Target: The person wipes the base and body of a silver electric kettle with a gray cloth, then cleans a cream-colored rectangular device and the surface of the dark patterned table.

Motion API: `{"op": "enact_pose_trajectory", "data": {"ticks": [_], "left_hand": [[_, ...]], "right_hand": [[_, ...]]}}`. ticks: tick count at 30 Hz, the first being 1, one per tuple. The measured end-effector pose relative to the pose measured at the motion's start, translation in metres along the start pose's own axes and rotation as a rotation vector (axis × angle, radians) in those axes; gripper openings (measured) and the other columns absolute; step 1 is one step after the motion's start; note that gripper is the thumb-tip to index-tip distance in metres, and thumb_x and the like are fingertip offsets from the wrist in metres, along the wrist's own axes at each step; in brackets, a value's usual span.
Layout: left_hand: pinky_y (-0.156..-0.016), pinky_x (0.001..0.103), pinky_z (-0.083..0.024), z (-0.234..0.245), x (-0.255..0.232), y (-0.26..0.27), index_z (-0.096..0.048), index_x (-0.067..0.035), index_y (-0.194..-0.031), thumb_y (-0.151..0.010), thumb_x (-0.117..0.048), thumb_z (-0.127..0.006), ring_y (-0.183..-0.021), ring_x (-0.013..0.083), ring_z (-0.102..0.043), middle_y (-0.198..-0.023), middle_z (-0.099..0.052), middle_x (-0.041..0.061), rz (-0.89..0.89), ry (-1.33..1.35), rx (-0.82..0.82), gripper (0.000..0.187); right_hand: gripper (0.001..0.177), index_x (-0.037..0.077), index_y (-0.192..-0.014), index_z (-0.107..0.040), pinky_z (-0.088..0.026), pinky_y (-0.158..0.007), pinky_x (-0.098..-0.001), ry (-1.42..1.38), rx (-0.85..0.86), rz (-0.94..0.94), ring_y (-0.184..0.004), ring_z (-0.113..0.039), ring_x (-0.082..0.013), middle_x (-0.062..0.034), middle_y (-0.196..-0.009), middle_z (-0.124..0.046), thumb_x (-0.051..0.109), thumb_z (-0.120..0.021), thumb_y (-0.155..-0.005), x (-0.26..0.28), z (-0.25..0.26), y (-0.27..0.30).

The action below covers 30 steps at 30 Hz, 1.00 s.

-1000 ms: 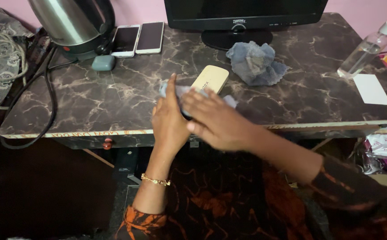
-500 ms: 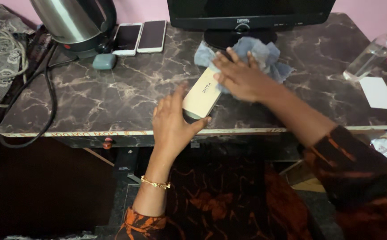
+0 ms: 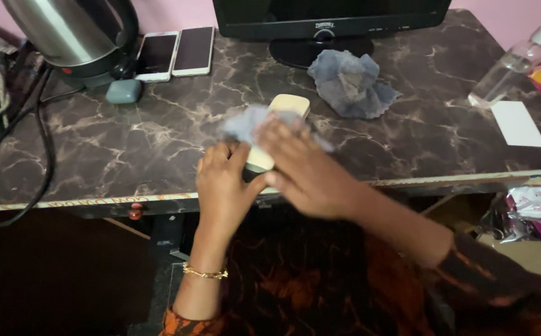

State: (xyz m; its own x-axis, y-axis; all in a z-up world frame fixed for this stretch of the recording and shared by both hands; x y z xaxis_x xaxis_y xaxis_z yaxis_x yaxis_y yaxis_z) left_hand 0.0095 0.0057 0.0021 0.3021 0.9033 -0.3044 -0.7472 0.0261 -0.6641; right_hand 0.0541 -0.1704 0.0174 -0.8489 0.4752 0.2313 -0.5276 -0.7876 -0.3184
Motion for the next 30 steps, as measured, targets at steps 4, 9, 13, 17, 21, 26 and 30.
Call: {"op": "enact_pose_trajectory", "data": {"ticks": [4,9,13,17,21,26,30], "left_hand": [[-0.084,0.048,-0.051,-0.011,0.001,0.007,-0.071,-0.002,-0.098,-0.072,-0.024,-0.086,-0.096,0.0358,-0.061,-0.100,-0.067,0.014,-0.133,-0.094,-0.184,0.038],[-0.068,0.044,-0.052,-0.013,0.001,0.006,-0.066,-0.001,-0.090,-0.084,-0.030,-0.085,-0.082,0.0319,-0.062,-0.083,-0.065,0.012,-0.090,-0.011,-0.241,0.035],[-0.064,0.044,-0.049,-0.007,-0.003,0.002,-0.066,0.000,-0.090,-0.091,-0.030,-0.080,-0.075,0.0312,-0.059,-0.079,-0.062,0.012,-0.065,0.031,-0.269,0.033],[-0.064,0.045,-0.048,-0.006,-0.003,0.001,-0.061,-0.002,-0.084,-0.094,-0.029,-0.079,-0.075,0.0321,-0.058,-0.078,-0.060,0.013,-0.035,0.044,-0.255,0.034],[-0.066,0.045,-0.049,-0.003,-0.002,0.001,-0.062,-0.002,-0.090,-0.096,-0.030,-0.074,-0.077,0.0343,-0.060,-0.080,-0.062,0.014,-0.007,0.064,-0.227,0.031],[-0.072,0.043,-0.054,0.004,-0.003,-0.007,-0.061,-0.003,-0.128,-0.105,-0.023,-0.056,-0.081,0.0332,-0.071,-0.092,-0.070,0.017,0.227,0.326,-0.108,0.031],[-0.076,0.046,-0.055,0.001,-0.004,-0.013,-0.062,-0.009,-0.125,-0.110,-0.021,-0.050,-0.089,0.0362,-0.072,-0.097,-0.073,0.018,0.215,0.221,-0.134,0.023]], "right_hand": [[0.063,0.002,-0.162,-0.029,-0.001,-0.132,-0.0532,-0.310,-0.047,0.155,-0.164,-0.007,-0.0303,-0.0149,-0.173,-0.021,0.038,-0.020,-0.111,0.021,0.017,0.019],[0.055,0.005,-0.161,-0.032,-0.003,-0.134,-0.0529,-0.040,-0.112,0.145,-0.162,-0.013,-0.0274,-0.0091,-0.172,-0.027,0.028,-0.020,-0.113,-0.020,0.030,-0.001],[0.057,0.006,-0.159,-0.034,0.000,-0.122,-0.0523,0.015,-0.055,-0.071,-0.155,-0.012,-0.0294,-0.0152,-0.167,-0.024,0.029,-0.025,-0.107,-0.058,0.047,-0.026],[0.057,0.003,-0.160,-0.031,-0.002,-0.129,-0.0509,0.022,-0.148,-0.017,-0.159,-0.013,-0.0289,-0.0177,-0.170,-0.024,0.031,-0.029,-0.111,-0.037,0.034,-0.026],[0.056,0.007,-0.160,-0.033,-0.006,-0.133,-0.0491,-0.130,-0.142,0.110,-0.162,-0.015,-0.0266,-0.0130,-0.170,-0.026,0.033,-0.032,-0.110,0.005,0.022,-0.004],[0.056,0.011,-0.162,-0.032,-0.009,-0.127,-0.0548,0.060,-0.069,0.034,-0.159,-0.015,-0.0306,-0.0129,-0.172,-0.021,0.030,-0.033,-0.110,-0.013,0.023,-0.020],[0.058,0.012,-0.161,-0.030,-0.017,-0.119,-0.0556,0.014,-0.005,-0.152,-0.156,-0.016,-0.0342,-0.0147,-0.170,-0.018,0.032,-0.036,-0.107,-0.051,0.021,-0.041]]}}
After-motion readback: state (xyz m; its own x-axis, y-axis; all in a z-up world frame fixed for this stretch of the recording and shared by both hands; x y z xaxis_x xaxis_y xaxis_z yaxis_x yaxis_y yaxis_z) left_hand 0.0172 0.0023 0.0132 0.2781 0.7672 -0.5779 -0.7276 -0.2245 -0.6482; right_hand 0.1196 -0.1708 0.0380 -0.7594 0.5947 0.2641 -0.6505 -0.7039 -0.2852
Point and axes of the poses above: each hand's wrist, its own y-axis away from the middle knuckle, its own z-axis out of the back of the hand, x = y × z, the point moved 2 cm from there along -y, towards the middle knuckle
